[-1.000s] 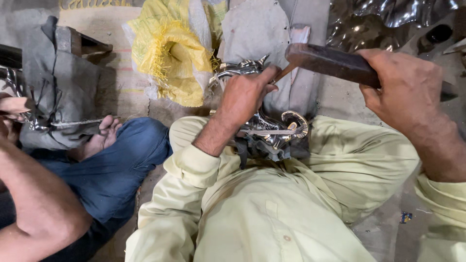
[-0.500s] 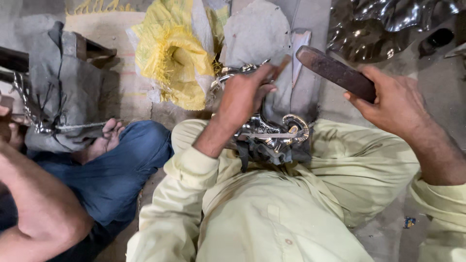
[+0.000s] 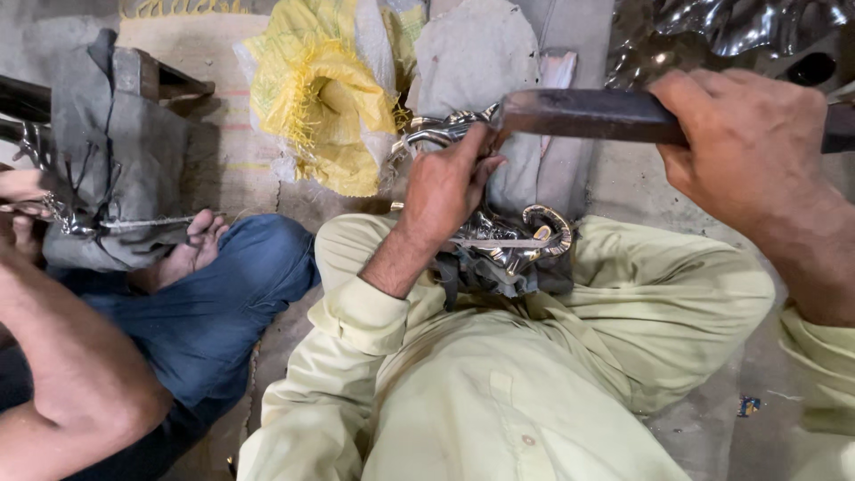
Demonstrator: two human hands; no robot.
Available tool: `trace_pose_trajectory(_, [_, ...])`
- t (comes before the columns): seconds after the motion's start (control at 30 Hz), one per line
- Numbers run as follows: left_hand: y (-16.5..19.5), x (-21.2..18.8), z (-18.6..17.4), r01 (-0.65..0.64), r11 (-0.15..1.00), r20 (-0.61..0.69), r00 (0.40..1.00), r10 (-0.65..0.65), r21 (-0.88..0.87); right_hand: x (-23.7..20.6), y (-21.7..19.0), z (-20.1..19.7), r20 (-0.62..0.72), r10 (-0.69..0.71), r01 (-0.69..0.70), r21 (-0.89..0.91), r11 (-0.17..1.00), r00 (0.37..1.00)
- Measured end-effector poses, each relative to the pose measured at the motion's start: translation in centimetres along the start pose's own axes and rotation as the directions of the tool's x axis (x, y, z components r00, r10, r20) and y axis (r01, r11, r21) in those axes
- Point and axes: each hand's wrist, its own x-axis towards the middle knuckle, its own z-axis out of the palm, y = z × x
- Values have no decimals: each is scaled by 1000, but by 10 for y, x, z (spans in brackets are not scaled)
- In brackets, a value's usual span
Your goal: The person hammers a metal animal figurine using a chisel and hammer. They repeatedly strike the figurine to shape or refine its surface while seated on the floor.
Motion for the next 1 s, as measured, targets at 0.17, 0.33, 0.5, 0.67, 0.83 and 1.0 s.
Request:
trace_pose_trajectory(0.17, [3,-6,3,-17,1000,-55,998,17,0,6,-1,1,33,6,-6,2,1000,999])
trace_pose_trajectory(0.33, [2,-10,4,-34,999,-37,999,35,33,4,-4,5,-103,48,-34,136,990,993])
trace_pose_trajectory(0.5, [0,-11,5,28,994,-143,989,-43,-105,-3,-8,5,109,55,-46,-81,996,992])
trace_pose_trajectory(0.67, [-7,-4,-2,70,965,-117,988,-102,-255,-9,1,9,261,201,-219,42,975,944])
trace_pose_trajectory(0.83, [1,-7,-6,-15,997,-89,996,9,-74,-15,1,29,22,133,-134,308,942,991])
trace_pose_trajectory(1.0, [7,-5,-9,-61,997,47,997,59,51,-18,4,26,-54,65,-52,205,977,996])
